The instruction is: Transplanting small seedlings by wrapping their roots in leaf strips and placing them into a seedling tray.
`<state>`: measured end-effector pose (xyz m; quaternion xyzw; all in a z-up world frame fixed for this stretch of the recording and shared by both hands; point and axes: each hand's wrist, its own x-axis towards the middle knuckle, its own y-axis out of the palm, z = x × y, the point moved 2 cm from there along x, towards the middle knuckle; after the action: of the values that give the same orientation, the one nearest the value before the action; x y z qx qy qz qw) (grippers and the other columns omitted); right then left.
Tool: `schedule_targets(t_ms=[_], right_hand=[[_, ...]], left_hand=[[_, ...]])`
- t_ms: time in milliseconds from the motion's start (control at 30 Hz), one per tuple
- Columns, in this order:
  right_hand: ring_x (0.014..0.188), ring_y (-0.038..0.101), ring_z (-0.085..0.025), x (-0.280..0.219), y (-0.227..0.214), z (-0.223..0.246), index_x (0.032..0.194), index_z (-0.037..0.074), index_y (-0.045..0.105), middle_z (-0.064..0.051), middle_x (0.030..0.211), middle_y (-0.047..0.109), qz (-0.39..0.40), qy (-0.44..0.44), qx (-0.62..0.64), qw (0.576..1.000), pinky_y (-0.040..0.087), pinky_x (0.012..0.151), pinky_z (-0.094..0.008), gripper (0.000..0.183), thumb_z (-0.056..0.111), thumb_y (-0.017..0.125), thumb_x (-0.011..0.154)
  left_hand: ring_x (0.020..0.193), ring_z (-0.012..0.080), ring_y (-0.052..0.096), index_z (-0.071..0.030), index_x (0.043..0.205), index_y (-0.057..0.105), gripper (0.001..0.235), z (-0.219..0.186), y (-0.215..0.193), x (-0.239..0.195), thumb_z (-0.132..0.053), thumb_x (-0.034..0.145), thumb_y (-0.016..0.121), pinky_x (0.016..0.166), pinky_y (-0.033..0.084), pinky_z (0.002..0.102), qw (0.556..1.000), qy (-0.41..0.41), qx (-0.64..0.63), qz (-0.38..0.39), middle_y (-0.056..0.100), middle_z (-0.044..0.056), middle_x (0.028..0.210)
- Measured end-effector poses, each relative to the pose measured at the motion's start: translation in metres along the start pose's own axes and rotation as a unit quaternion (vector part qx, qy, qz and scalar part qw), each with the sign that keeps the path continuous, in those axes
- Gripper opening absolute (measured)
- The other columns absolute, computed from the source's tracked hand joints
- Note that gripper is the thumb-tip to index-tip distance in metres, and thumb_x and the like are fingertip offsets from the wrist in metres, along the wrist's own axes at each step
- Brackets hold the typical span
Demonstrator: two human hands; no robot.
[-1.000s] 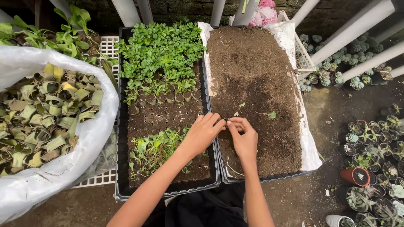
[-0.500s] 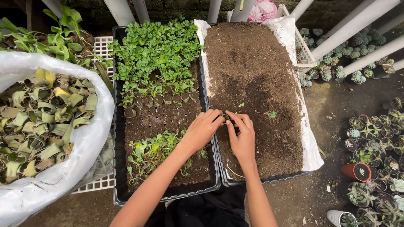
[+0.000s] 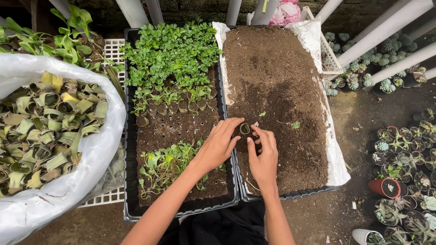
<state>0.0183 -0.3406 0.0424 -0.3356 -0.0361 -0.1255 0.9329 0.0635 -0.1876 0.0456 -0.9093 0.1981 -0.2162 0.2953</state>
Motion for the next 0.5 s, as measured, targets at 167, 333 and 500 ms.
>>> schedule_targets(t_ms=[167, 333, 500], right_hand=[[0.092, 0.062, -0.026, -0.011, -0.004, 0.016, 0.135, 0.004, 0.063, -0.014, 0.109, 0.062, -0.012, -0.011, 0.019, 1.0, 0.052, 0.075, -0.038, 0.034, 0.006, 0.06, 0.101], [0.09, 0.063, -0.024, -0.017, -0.002, 0.036, 0.131, 0.004, 0.065, -0.01, 0.106, 0.062, -0.049, -0.061, 0.018, 0.997, 0.052, 0.074, -0.035, 0.029, 0.004, 0.061, 0.102], [0.096, 0.062, -0.023, -0.021, 0.029, 0.054, 0.124, 0.012, 0.07, -0.004, 0.108, 0.061, 0.069, -0.129, 0.008, 0.989, 0.053, 0.08, -0.036, 0.025, 0.006, 0.06, 0.102]], left_hand=[[0.115, 0.0298, 0.057, -0.006, 0.138, 0.054, 0.038, -0.003, -0.02, -0.032, -0.005, 0.101, 0.057, 0.091, 0.048, 0.039, 0.999, -0.035, -0.007, -0.032, 0.059, 0.012, 0.127], [0.122, 0.0323, 0.056, -0.008, 0.124, 0.067, 0.027, 0.002, -0.056, -0.076, -0.005, 0.098, 0.061, 0.098, 0.048, 0.046, 0.993, -0.109, 0.008, -0.034, 0.061, 0.013, 0.128], [0.136, 0.0383, 0.045, -0.009, 0.127, 0.064, 0.028, 0.018, -0.085, -0.119, -0.009, 0.099, 0.059, 0.105, 0.043, 0.055, 0.977, -0.205, 0.061, -0.012, 0.052, 0.017, 0.14]])
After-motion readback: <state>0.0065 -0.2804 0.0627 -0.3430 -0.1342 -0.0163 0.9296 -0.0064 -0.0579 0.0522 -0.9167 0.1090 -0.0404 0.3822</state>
